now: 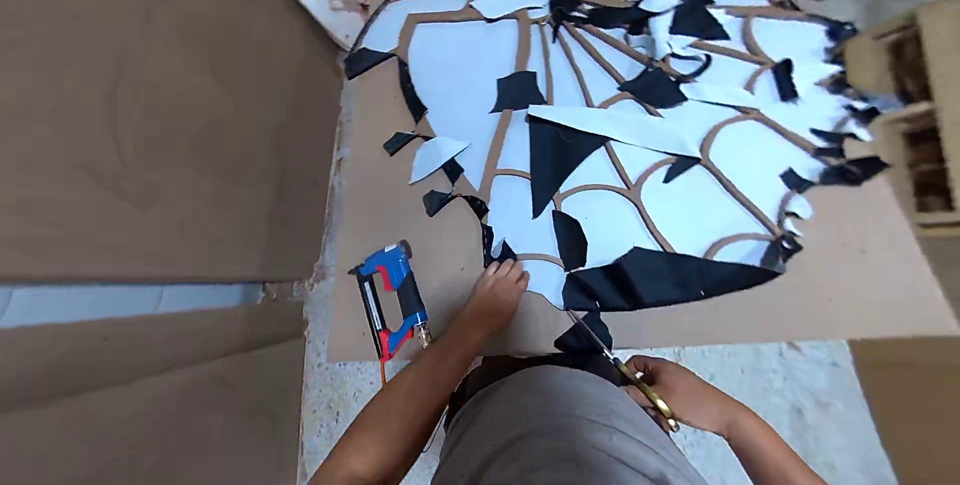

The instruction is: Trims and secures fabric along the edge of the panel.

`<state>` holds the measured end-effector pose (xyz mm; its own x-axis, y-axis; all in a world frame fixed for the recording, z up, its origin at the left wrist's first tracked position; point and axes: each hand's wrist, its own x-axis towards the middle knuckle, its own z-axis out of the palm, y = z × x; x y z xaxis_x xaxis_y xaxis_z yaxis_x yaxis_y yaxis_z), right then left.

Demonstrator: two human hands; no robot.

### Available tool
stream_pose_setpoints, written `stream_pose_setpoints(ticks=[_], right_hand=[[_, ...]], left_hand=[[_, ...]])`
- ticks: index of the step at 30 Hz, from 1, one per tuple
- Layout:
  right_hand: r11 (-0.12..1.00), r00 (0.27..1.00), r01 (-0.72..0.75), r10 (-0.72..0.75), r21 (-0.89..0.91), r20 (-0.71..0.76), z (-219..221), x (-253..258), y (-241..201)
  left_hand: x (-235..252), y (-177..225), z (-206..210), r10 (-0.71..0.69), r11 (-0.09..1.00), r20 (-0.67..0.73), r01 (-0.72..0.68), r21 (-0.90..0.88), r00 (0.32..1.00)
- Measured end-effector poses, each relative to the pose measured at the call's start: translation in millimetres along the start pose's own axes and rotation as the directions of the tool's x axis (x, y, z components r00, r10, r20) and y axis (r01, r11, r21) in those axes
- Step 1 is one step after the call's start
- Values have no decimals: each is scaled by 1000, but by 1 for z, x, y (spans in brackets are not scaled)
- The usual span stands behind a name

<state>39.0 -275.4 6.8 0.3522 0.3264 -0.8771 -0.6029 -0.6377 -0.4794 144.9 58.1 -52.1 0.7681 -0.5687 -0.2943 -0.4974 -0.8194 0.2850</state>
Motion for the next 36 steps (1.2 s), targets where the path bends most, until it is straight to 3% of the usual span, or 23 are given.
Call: stream_pose_setpoints(ticks=[3, 6, 13, 18, 26, 32, 36], right_hand=[[996, 1000, 18, -18, 86, 3, 31, 15, -16], [985, 995, 93, -96, 147, 9, 57, 48, -37], [951, 982, 184, -169, 247, -83, 94, 107, -85], [938, 975, 211, -184, 274, -124, 96, 118, -81], [922, 947, 270, -202, 277, -250, 118, 124, -68], [961, 970, 220, -198, 169, -138, 114, 92, -53], [907, 986, 167, -149, 387, -78, 104, 64, -49]], left_hand=[[-8, -20, 11, -11, 999, -169, 18, 38, 986], [-21, -35, 18, 67, 994, -267, -42, 97, 961], [-40, -44, 29, 192, 979, -390, -146, 145, 901], [-38, -44, 19, 193, 981, -358, -173, 88, 914], [-42, -48, 28, 104, 995, -371, -99, 31, 923], [-31, -32, 13, 22, 1000, -304, -21, 6, 952], [-11, -12, 11, 25, 996, -139, -13, 89, 990]])
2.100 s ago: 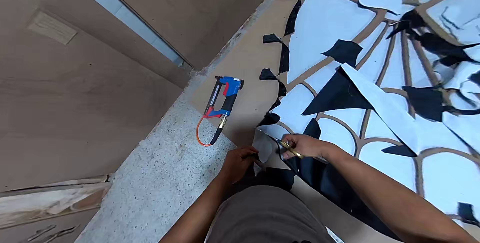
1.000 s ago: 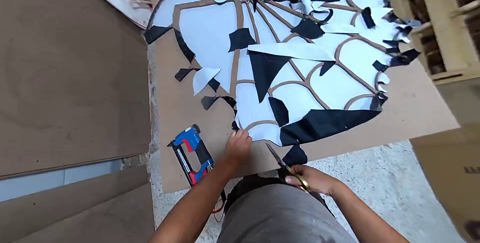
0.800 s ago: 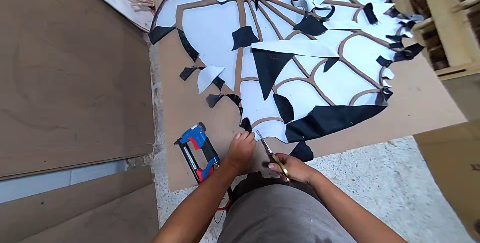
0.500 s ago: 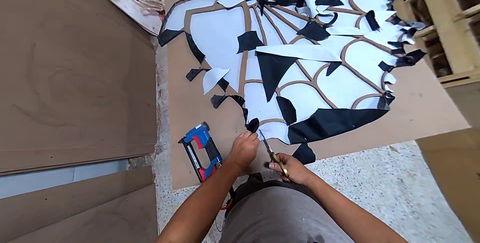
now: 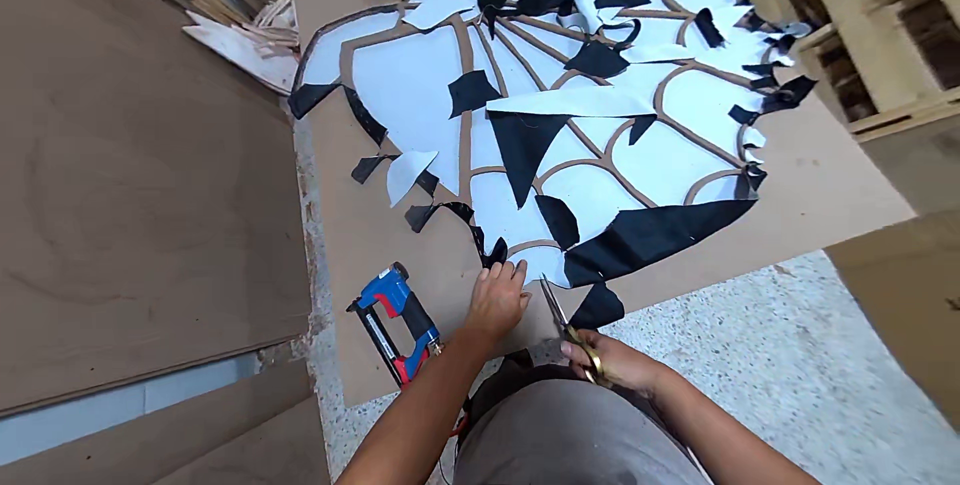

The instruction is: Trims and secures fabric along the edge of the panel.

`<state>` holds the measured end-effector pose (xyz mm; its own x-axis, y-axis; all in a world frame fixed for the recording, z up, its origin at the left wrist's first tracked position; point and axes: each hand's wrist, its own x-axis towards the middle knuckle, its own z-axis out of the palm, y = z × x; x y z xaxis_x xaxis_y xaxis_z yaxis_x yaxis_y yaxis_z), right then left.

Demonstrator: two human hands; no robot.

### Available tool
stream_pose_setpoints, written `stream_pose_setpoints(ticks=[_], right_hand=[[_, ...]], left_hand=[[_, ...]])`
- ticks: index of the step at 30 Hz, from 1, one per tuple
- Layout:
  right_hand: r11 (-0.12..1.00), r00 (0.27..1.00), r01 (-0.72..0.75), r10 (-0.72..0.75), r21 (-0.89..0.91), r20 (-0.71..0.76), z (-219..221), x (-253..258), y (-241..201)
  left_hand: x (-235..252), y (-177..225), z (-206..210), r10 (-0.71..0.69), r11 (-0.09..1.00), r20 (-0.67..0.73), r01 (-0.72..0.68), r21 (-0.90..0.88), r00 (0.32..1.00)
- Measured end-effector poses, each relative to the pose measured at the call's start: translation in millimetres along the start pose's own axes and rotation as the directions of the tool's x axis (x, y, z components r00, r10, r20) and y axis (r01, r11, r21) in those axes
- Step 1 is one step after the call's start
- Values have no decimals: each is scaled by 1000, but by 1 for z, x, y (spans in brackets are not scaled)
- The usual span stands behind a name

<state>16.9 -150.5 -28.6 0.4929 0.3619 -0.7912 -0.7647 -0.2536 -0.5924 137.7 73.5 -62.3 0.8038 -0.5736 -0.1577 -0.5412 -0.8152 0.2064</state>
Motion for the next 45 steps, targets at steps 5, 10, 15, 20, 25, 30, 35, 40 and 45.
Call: stream_pose_setpoints(ticks=[5, 10, 15, 20, 25, 30, 35, 40, 45], right_hand=[[992, 1000, 12, -14, 124, 14, 8, 29, -21], [983, 993, 73, -56, 166, -104, 25, 50, -21], [996, 968, 85, -82, 0, -236, 29, 56, -17], [998, 993, 54, -55, -13, -100, 26, 31, 0], [979, 999, 15, -9, 204, -32, 22, -3, 10], [929, 964, 164, -78, 333, -255, 34, 41, -5], [939, 951, 156, -59, 305, -305, 42, 44, -9], [975, 911, 124, -40, 182, -410, 45, 45, -8], [984, 950, 81, -29, 156, -312, 43, 32, 12]], left_hand=[[11, -4, 16, 75, 997, -121, -72, 27, 990], [14, -14, 15, 143, 990, -215, -140, 29, 966], [10, -18, 19, 140, 989, -255, -149, -17, 957], [8, -22, 15, 65, 993, -256, -87, -75, 965], [15, -19, 2, -135, 951, -308, 35, -308, 942], [19, -11, 0, 5, 985, -108, -24, -171, 994], [36, 0, 5, 250, 967, -142, -254, -14, 958], [41, -8, 12, 325, 944, -217, -331, 9, 921], [40, -15, -4, 8, 924, -117, -52, -380, 993]])
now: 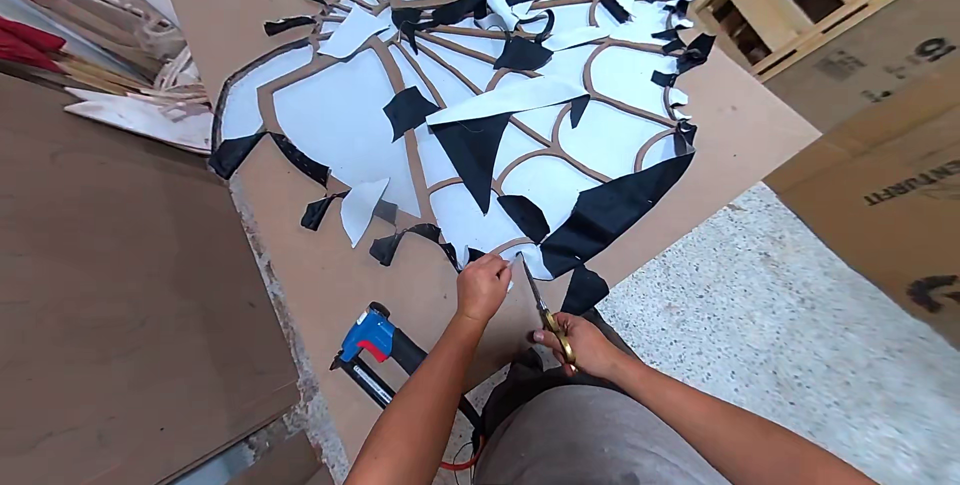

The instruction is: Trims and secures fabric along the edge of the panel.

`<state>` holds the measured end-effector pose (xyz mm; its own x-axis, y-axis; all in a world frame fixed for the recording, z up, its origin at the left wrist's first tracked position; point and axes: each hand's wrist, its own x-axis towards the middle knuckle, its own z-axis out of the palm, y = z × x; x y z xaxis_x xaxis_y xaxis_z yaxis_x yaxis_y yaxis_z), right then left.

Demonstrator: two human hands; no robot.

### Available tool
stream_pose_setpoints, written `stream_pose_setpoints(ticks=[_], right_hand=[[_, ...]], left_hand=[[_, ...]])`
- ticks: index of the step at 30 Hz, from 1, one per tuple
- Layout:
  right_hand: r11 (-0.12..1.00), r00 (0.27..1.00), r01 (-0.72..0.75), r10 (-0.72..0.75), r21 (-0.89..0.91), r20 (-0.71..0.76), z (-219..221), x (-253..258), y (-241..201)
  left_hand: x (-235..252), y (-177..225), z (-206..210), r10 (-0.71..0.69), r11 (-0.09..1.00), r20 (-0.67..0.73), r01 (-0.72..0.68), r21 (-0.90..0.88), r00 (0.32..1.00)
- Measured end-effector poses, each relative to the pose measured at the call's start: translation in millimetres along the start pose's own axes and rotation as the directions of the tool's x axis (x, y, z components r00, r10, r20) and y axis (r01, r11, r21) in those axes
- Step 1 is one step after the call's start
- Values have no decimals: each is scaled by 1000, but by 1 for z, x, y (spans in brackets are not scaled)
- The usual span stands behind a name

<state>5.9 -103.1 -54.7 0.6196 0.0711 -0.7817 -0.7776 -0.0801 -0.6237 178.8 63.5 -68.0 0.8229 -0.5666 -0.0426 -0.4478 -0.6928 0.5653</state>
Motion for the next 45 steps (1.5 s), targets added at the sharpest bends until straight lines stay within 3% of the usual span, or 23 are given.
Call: stream_pose_setpoints(ticks=[2, 4, 6, 11, 14, 18, 20, 27, 30, 32, 36, 39, 40, 42, 45], right_hand=[[999, 991, -30, 32, -11, 126, -6, -14, 9], [996, 979, -65, 53, 54, 196, -10, -26, 14], [989, 982, -86, 63, 123, 177, -9, -27, 8], [961, 998, 16, 1, 276, -62, 4, 0, -8], [963, 997, 39, -18, 267, -79, 2, 6, -13], [967, 997, 19, 1, 253, -78, 6, 2, -11], [973, 996, 23, -2, 231, -89, 5, 3, -11], [998, 988, 26, -18, 52, -151, -6, -3, -3], [1000, 993, 12, -11, 9, -115, -26, -19, -8], [985, 980, -20, -14, -169, -196, -53, -39, -22], [793, 862, -168, -170, -586, -477, -142, -36, -59], [551, 754, -205, -439, -809, -489, -186, -3, -94], [488, 746, -132, -524, -863, -411, -185, 6, -109], [315, 804, 98, -584, -944, -111, -162, 26, -132], [104, 848, 389, -428, -915, 312, -116, 73, -136]], left_hand=[[5, 1, -4, -179, 975, -1, 177, -135, 984], [7, 3, -5, -223, 961, 4, 220, -169, 975], [7, 5, -5, -209, 964, 14, 208, -163, 978], [1, 10, 5, 42, 994, 72, -48, 93, 997], [7, 26, 12, 156, 952, 181, -196, 236, 971], [15, 27, 30, 378, 883, 95, -390, 260, 921], [15, 24, 34, 408, 878, 57, -409, 251, 911], [10, 24, 33, 306, 942, -15, -301, 147, 952], [11, 25, 28, 160, 987, -59, -161, -12, 985], [17, 25, 24, 53, 994, -59, -59, -97, 997], [28, 31, 23, 15, 994, -68, -23, -109, 998], [35, 43, 23, 21, 998, -55, -24, -62, 998], [34, 47, 25, 48, 998, -74, -51, -35, 996], [27, 53, 32, 125, 991, -149, -116, 66, 981], [19, 59, 40, 135, 982, -226, -100, 158, 965]])
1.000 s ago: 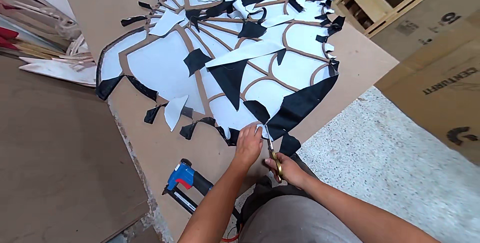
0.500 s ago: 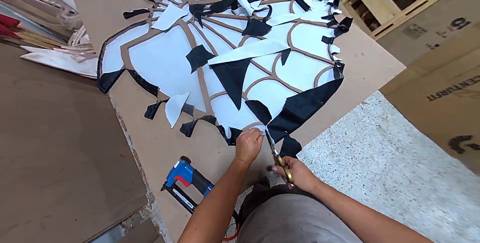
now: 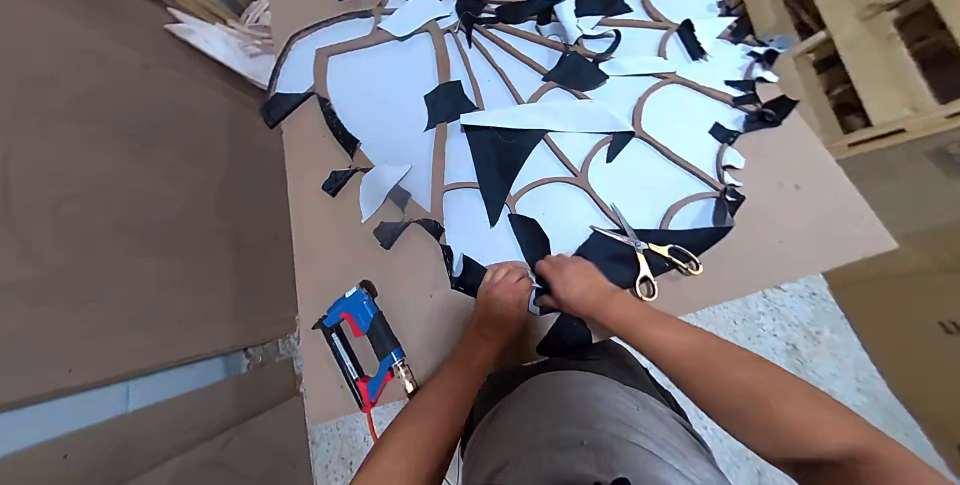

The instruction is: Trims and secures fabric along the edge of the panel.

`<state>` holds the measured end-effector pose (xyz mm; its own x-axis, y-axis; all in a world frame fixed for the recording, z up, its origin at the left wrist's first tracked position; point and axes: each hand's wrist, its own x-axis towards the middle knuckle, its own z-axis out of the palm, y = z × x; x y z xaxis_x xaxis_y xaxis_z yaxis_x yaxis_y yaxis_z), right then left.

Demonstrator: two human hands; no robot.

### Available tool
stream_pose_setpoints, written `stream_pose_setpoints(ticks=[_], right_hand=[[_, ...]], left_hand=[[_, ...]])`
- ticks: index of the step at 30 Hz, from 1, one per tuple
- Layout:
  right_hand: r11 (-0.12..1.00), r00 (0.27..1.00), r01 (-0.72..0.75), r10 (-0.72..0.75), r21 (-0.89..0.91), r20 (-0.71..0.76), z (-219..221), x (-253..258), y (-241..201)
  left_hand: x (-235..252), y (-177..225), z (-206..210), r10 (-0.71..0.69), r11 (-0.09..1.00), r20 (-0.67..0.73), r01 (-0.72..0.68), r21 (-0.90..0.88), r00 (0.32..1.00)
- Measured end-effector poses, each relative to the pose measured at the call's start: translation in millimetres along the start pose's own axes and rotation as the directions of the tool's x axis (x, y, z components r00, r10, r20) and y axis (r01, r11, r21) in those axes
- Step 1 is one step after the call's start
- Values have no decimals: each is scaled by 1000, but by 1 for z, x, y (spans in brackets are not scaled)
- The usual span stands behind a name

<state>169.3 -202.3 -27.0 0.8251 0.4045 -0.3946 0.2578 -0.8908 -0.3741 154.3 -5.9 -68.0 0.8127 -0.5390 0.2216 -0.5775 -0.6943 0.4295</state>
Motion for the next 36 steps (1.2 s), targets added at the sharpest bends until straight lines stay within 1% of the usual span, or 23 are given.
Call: stream_pose_setpoints(ticks=[3, 4, 6, 8, 10, 12, 13, 15, 16, 18, 19, 20, 22, 25, 26, 28, 29, 30, 31, 32, 34, 35, 36], right_hand=[[980, 980, 180, -171, -89, 99, 18, 37, -2], [969, 969, 220, -203, -112, 143, 18, 42, -2], [946, 935, 289, -247, -144, 256, 11, 47, -1], [915, 887, 375, -308, -147, 343, 0, 55, 4], [877, 834, 468, -398, -110, 383, -11, 59, 10], [839, 812, 538, -493, -74, 313, -14, 61, 21], [841, 824, 538, -509, -62, 248, -13, 65, 29], [883, 877, 469, -462, -22, 129, -6, 69, 44], [897, 895, 442, -440, -17, 68, 1, 68, 48], [902, 898, 431, -431, -26, -85, 18, 64, 52], [898, 883, 437, -438, -41, -168, 26, 63, 54], [896, 865, 441, -441, -54, -240, 33, 64, 55], [898, 832, 436, -429, -64, -352, 43, 63, 56], [914, 829, 402, -385, -47, -406, 46, 60, 59], [916, 831, 399, -380, -42, -406, 46, 61, 59], [919, 835, 393, -371, -32, -406, 45, 61, 58], [921, 837, 389, -367, -30, -406, 45, 61, 58], [922, 841, 385, -362, -25, -403, 45, 60, 58], [924, 846, 382, -357, -17, -397, 45, 60, 58], [924, 847, 381, -353, -9, -397, 46, 60, 58], [921, 841, 390, -356, 0, -407, 48, 62, 60], [919, 838, 394, -357, 6, -413, 48, 62, 60], [916, 833, 402, -359, 13, -421, 48, 62, 61]], left_hand=[[-7, -1, 1, -106, 994, -50, 106, 9, 993], [-11, -2, -1, -187, 982, -3, 187, 6, 982], [-12, -5, -6, -369, 930, 176, 363, 64, 913], [-7, -5, -5, -466, 884, 303, 443, 147, 831], [-8, 2, -4, -523, 851, 367, 493, 179, 770], [-13, 7, -3, -538, 842, 374, 505, 192, 755], [-12, 6, -4, -536, 843, 354, 505, 184, 767], [-8, 4, -6, -527, 849, 343, 502, 166, 778], [-5, 4, -8, -529, 847, 359, 506, 163, 769], [0, 5, -13, -549, 831, 413, 525, 183, 726], [2, 5, -13, -553, 831, 406, 517, 205, 728], [4, 5, -10, -549, 835, 369, 495, 238, 750], [6, 5, -4, -499, 857, 267, 423, 294, 825], [19, -3, -3, -390, 893, 147, 335, 300, 909], [25, -8, -4, -360, 904, 113, 316, 287, 926], [36, -14, -10, -388, 906, 132, 351, 235, 912], [37, -16, -17, -453, 883, 157, 417, 215, 878], [32, -17, -28, -556, 828, 175, 526, 194, 812], [19, -19, -42, -666, 744, 134, 642, 186, 734], [-1, -23, -57, -757, 647, 49, 739, 187, 651], [-58, -33, -84, -884, 425, -124, 886, 184, 450], [-88, -43, -89, -919, 321, -180, 932, 170, 350], [-113, -52, -90, -954, 207, -183, 962, 177, 239]])
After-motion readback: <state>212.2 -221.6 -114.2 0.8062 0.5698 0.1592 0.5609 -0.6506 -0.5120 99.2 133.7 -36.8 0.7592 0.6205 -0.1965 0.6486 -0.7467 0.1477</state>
